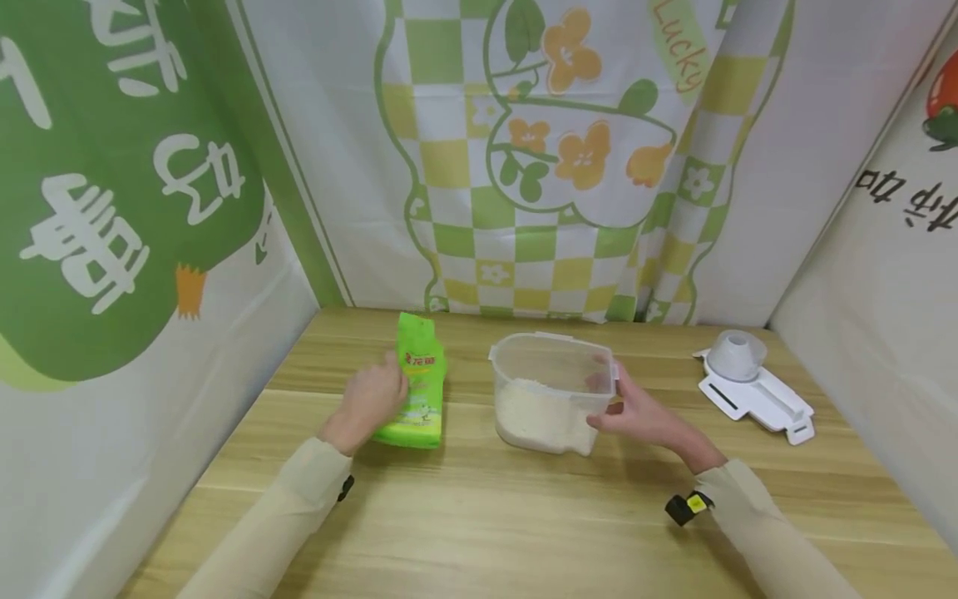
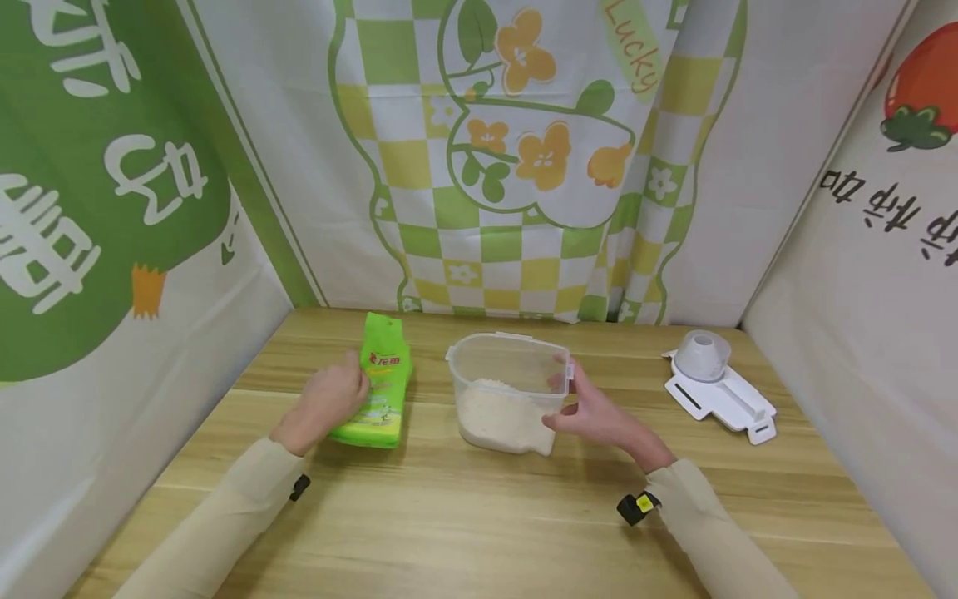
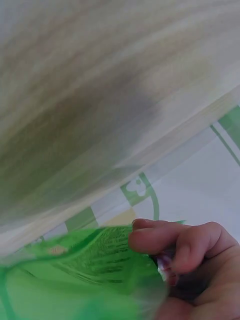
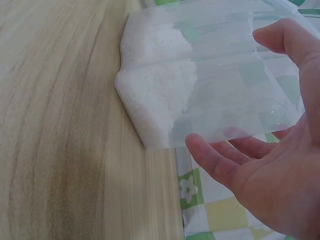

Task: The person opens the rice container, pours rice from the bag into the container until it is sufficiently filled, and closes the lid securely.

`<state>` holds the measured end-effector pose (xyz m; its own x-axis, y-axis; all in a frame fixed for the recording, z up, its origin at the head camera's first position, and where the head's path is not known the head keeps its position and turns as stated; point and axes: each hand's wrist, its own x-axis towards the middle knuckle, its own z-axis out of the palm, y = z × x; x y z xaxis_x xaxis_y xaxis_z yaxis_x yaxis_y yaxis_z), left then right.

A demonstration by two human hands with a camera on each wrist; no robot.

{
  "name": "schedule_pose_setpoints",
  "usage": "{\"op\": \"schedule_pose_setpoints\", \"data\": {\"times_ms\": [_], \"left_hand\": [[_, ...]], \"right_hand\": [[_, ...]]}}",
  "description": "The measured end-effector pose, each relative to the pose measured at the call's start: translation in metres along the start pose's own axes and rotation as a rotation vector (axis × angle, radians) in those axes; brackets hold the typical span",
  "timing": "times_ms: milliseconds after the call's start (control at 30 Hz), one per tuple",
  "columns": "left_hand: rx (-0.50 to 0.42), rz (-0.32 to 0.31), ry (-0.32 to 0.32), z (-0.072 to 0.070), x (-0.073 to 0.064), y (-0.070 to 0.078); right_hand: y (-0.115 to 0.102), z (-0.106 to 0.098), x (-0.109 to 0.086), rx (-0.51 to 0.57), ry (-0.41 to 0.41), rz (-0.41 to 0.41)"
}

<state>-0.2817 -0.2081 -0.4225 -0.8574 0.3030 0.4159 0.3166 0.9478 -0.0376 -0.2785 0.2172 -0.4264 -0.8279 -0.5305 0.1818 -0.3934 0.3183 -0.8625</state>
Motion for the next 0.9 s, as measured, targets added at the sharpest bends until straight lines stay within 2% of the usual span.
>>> {"op": "schedule_pose_setpoints", "data": {"times_ms": [33, 100, 233, 300, 400, 633, 800, 900], "left_hand": [[0.016, 0.016, 0.01, 0.001, -0.001, 0.0], [-0.012, 0.004, 0.004, 0.004, -0.003, -0.001], [-0.145, -0.086, -0.09, 0.007, -0.004, -0.002], [-0.181, -0.125, -0.13, 0.007, -0.004, -0.004], [-0.195, -0.14, -0.166, 0.007, -0.004, -0.007], [-0.273, -0.202, -0.294, 0.007, -0.004, -0.017], [-0.299, -0.224, -0.338, 0.006, -0.004, -0.022], [-0.281, -0.225, -0.345, 0.004, -0.005, -0.023]], "right_hand": [[0.0, 0.0, 0.0, -0.002, -0.003, 0.001], [-0.001, -0.001, 0.0, -0.002, -0.005, 0.001], [-0.001, -0.002, 0.0, -0.003, -0.004, 0.006], [-0.001, -0.002, 0.0, 0.002, -0.001, 0.006], [0.001, -0.002, 0.0, 0.011, 0.004, 0.007], [0.0, -0.002, 0.0, 0.019, -0.003, 0.003], [-0.002, -0.003, 0.001, 0.02, -0.008, 0.005], [-0.002, -0.002, 0.0, 0.014, -0.015, 0.014]]}}
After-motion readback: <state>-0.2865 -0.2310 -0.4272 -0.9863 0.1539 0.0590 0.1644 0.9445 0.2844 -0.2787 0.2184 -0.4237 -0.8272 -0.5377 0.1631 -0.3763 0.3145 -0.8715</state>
